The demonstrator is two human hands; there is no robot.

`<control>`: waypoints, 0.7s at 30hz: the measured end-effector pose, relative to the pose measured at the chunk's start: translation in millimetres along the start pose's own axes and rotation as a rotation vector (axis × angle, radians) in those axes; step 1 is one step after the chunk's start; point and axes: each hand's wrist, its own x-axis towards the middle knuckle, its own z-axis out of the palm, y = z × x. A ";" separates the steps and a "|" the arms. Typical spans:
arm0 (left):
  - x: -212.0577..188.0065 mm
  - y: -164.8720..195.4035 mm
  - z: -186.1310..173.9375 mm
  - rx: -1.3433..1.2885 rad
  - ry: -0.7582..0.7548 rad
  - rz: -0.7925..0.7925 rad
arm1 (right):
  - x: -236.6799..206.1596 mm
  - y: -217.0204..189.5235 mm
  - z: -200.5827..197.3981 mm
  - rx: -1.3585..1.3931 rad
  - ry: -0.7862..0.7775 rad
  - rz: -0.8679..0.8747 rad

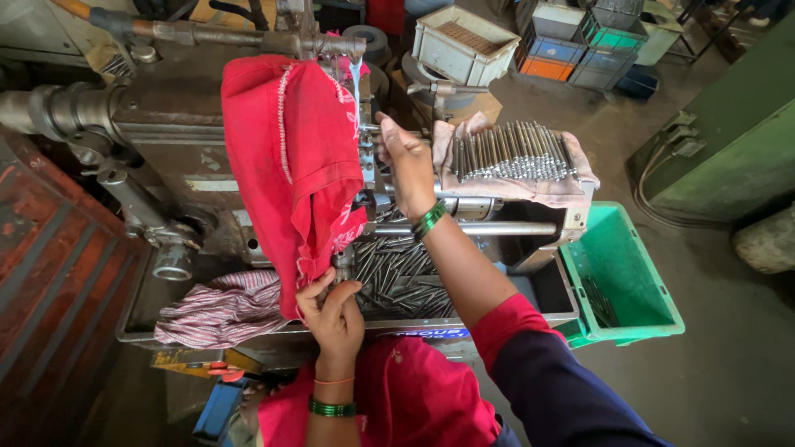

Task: The person operates a manual metal-forming machine in a workshop. They repeatedly pick metal rods from a tray, insert them into the machine, pull a lever to activate the forming cycle, and then remove the finished parts, placing them into a green plastic bin.

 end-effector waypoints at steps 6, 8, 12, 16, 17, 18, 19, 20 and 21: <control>-2.3 -1.2 4.3 0.010 0.028 -0.001 | -5.7 -12.2 11.4 -0.276 -0.049 0.067; -2.2 -0.9 4.8 0.027 0.030 0.009 | -6.9 -17.9 16.8 -0.242 -0.120 0.099; -1.8 -0.2 8.3 0.029 0.045 0.028 | -7.9 -23.9 22.4 -0.217 -0.227 0.071; -3.1 -1.8 12.9 0.060 0.065 0.056 | -6.8 -26.2 19.9 -0.024 -0.311 0.159; -3.8 -2.3 13.7 0.069 0.073 0.063 | -7.1 -27.5 18.0 -0.024 -0.314 0.151; -5.1 -3.4 14.4 0.079 0.080 0.068 | -7.8 -28.2 16.0 -0.023 -0.318 0.146; -6.1 -5.4 13.9 0.077 0.060 0.056 | -10.3 -27.8 14.0 -0.022 -0.320 0.149; -8.1 -6.5 11.7 0.077 0.036 0.034 | -15.7 -27.8 9.9 -0.104 -0.316 0.076; -12.0 -7.0 10.0 0.076 0.009 0.009 | -21.9 -27.7 2.8 -0.187 -0.309 0.009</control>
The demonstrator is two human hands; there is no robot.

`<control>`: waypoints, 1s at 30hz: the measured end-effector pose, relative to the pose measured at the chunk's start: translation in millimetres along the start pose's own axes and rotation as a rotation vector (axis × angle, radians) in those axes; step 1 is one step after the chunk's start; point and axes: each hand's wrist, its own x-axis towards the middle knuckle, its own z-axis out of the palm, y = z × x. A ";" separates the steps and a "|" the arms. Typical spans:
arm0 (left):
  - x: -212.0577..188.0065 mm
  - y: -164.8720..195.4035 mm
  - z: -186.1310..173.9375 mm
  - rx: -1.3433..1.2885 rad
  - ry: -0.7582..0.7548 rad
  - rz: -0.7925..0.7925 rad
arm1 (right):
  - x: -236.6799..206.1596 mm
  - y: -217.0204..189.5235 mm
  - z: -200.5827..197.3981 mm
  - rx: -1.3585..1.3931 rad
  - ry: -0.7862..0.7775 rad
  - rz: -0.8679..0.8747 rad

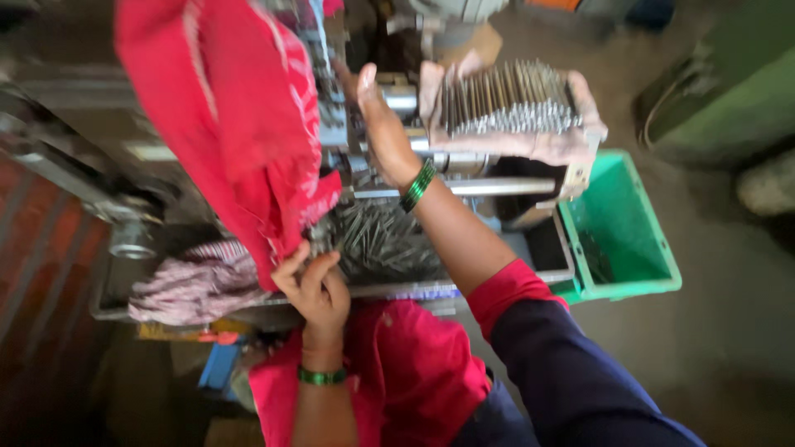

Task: The person operates a manual metal-forming machine in a workshop. They repeatedly pick metal rods from a tray, insert them into the machine, pull a lever to activate the forming cycle, and then remove the finished parts, placing them into a green plastic bin.

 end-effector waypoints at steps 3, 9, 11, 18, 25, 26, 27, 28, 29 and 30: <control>-4.9 -4.9 0.3 0.023 0.006 0.076 | -31.7 1.7 -16.9 -0.285 0.051 -0.153; -10.8 -6.1 4.0 0.028 0.002 0.038 | -138.0 12.6 -67.6 -0.346 0.014 0.016; -10.4 -4.7 5.3 0.091 0.004 0.008 | -161.2 23.3 -80.4 -0.327 0.014 0.047; -7.9 2.1 19.8 -0.031 0.021 -0.035 | -197.9 54.8 -123.0 -0.908 0.194 0.142; -14.0 -5.2 49.9 -0.078 0.154 -0.085 | -199.4 69.9 -145.9 -0.996 0.227 0.236; -14.9 -7.1 53.5 -0.073 0.176 -0.089 | -199.6 73.1 -147.9 -0.948 0.243 0.261; -15.5 -9.4 57.4 -0.070 0.200 -0.091 | -199.8 75.9 -151.3 -0.876 0.268 0.275; -16.1 -11.0 61.3 -0.077 0.240 -0.077 | -200.9 77.2 -156.1 -0.804 0.293 0.286; -16.9 -12.3 65.3 -0.085 0.280 -0.064 | -202.9 78.4 -161.0 -0.733 0.318 0.297; -16.9 -13.9 69.4 -0.095 0.320 -0.051 | -204.0 81.3 -165.5 -0.663 0.384 0.268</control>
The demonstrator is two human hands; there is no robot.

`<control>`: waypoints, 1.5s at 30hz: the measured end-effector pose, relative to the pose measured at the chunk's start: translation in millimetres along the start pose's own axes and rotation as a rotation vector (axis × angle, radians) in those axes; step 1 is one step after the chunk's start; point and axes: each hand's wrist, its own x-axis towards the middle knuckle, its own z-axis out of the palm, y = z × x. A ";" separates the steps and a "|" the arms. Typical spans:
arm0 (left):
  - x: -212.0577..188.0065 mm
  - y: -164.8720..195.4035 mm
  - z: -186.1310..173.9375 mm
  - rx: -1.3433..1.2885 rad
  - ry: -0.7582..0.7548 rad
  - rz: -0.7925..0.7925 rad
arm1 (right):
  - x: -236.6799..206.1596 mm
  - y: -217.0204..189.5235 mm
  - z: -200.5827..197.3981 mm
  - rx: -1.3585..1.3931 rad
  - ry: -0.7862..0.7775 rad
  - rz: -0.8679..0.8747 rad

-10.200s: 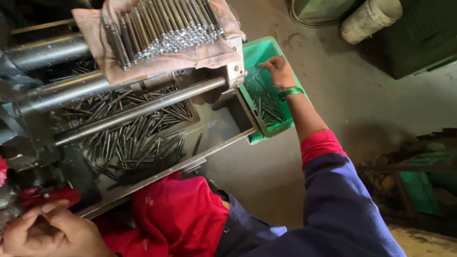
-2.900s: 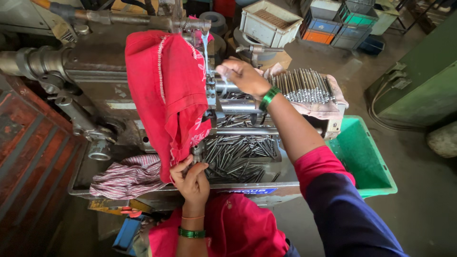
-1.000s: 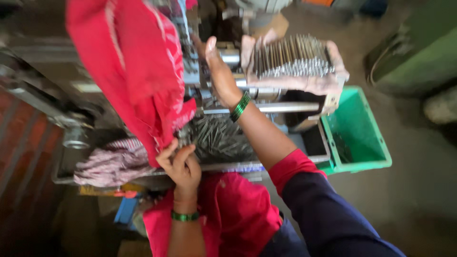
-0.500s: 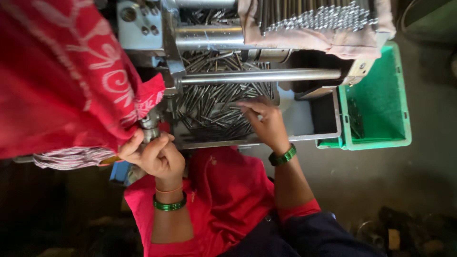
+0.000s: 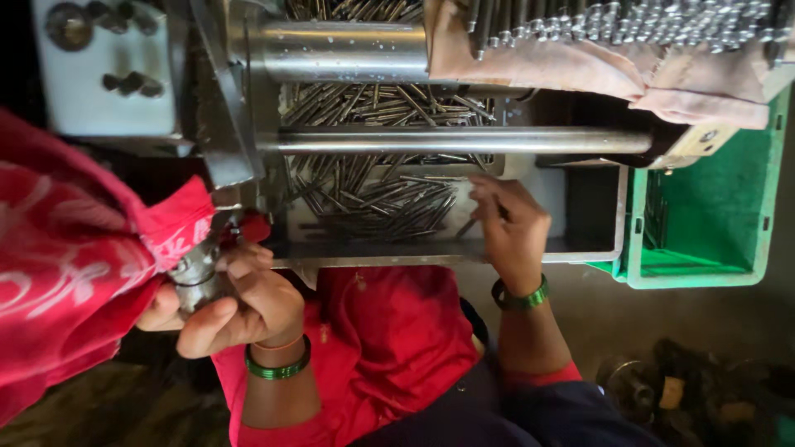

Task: The person operates a manual metal-forming machine in a workshop. They repeatedly pick metal rods from a tray, insert them into the machine, pull a lever to activate the forming cycle, and then remove the finished parts, placing them into a green plastic bin.

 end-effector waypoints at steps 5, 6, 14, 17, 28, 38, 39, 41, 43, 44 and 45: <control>2.5 -5.6 7.0 0.036 -0.008 0.008 | -8.8 23.7 -3.6 0.399 0.276 0.055; 3.1 -6.2 7.7 0.055 -0.018 0.005 | -9.3 27.9 -4.0 0.458 0.293 0.055; 9.0 -16.0 13.2 0.135 -0.099 0.021 | 2.5 44.9 -3.4 0.525 0.346 0.083; 2.8 -20.3 11.2 0.105 -0.163 0.033 | 5.6 49.2 -3.3 0.572 0.314 0.077; -24.2 -38.2 2.5 0.251 -0.035 -0.171 | 12.7 68.1 3.0 0.531 0.326 0.046; -29.2 -43.0 2.2 0.292 -0.013 -0.124 | 14.7 71.2 3.7 0.518 0.302 0.062; -29.7 -43.0 2.1 0.272 -0.015 -0.126 | 15.0 70.5 3.7 0.509 0.297 0.063; -29.8 -43.6 3.4 0.247 -0.013 -0.110 | 16.1 68.9 3.7 0.490 0.289 0.062; -25.1 -45.8 4.3 0.269 0.040 -0.041 | 16.2 66.7 3.8 0.472 0.290 0.068; -24.2 -45.7 6.1 0.275 0.052 -0.017 | 16.0 65.8 4.6 0.464 0.289 0.071; -21.3 -46.9 7.5 0.283 0.092 0.030 | 16.1 65.2 5.6 0.466 0.290 0.067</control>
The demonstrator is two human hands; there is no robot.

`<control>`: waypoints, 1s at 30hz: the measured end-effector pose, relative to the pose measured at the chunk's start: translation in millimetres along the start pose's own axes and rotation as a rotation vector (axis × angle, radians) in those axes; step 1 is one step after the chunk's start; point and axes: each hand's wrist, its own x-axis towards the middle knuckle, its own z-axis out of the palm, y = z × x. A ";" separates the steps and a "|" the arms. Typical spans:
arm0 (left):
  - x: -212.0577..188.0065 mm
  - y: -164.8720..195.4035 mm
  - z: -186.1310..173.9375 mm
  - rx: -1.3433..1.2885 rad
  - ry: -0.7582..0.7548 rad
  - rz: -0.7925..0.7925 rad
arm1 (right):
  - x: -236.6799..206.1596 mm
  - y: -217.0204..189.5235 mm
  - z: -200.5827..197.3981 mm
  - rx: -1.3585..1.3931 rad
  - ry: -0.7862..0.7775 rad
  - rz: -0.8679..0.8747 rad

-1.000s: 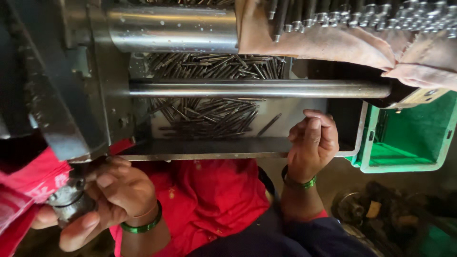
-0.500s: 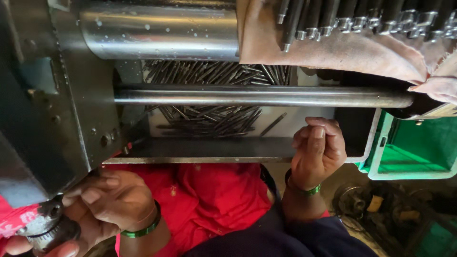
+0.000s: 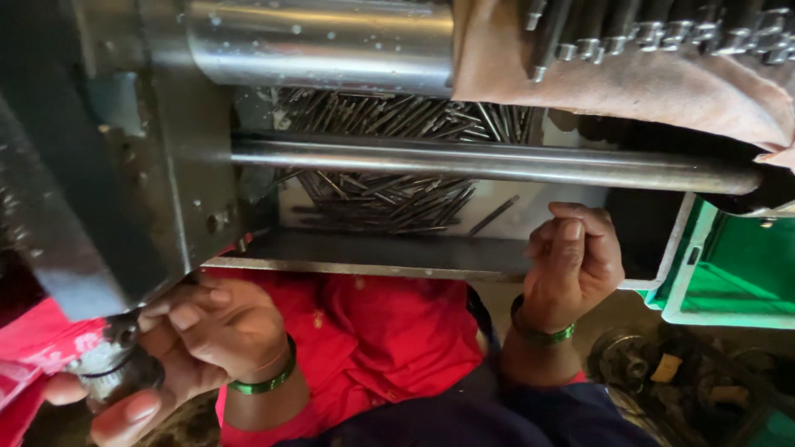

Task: The person operates a manual metal-forming machine in a workshop. They repeatedly pick metal rods from a tray, insert them into the machine, pull a lever to activate the forming cycle, and then remove the finished parts, placing them into a green plastic bin.

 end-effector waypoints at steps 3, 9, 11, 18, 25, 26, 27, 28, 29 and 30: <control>5.7 2.4 6.7 -0.006 0.049 0.060 | -1.1 -0.5 2.2 0.016 -0.008 -0.002; 19.9 13.9 18.5 -0.126 -0.007 0.110 | -5.6 -5.6 4.2 -0.044 -0.052 -0.024; 16.1 29.2 16.9 -0.142 -0.046 -0.027 | -7.7 -9.0 5.4 -0.056 -0.063 0.001; 26.4 28.8 10.3 -0.197 -0.117 0.036 | -1.3 -31.4 25.8 -0.316 -0.410 0.050; 28.5 31.6 -10.1 -0.201 -0.311 0.009 | -7.1 -47.1 88.4 -0.868 -1.215 -0.159; 27.1 30.9 -11.8 -0.231 -0.321 -0.016 | -9.0 -43.1 99.5 -0.824 -1.305 -0.294; 25.9 29.9 -13.2 -0.262 -0.332 -0.040 | -10.7 -37.9 110.7 -0.835 -1.344 -0.389; 26.0 27.8 -14.4 -0.268 -0.340 -0.022 | -11.7 -32.1 121.2 -0.846 -1.380 -0.484; 26.8 25.7 -16.3 -0.272 -0.346 -0.005 | -12.7 -25.4 132.0 -0.930 -1.464 -0.480; 28.1 24.4 -19.3 -0.275 -0.351 0.011 | -14.2 -17.9 145.0 -1.016 -1.549 -0.475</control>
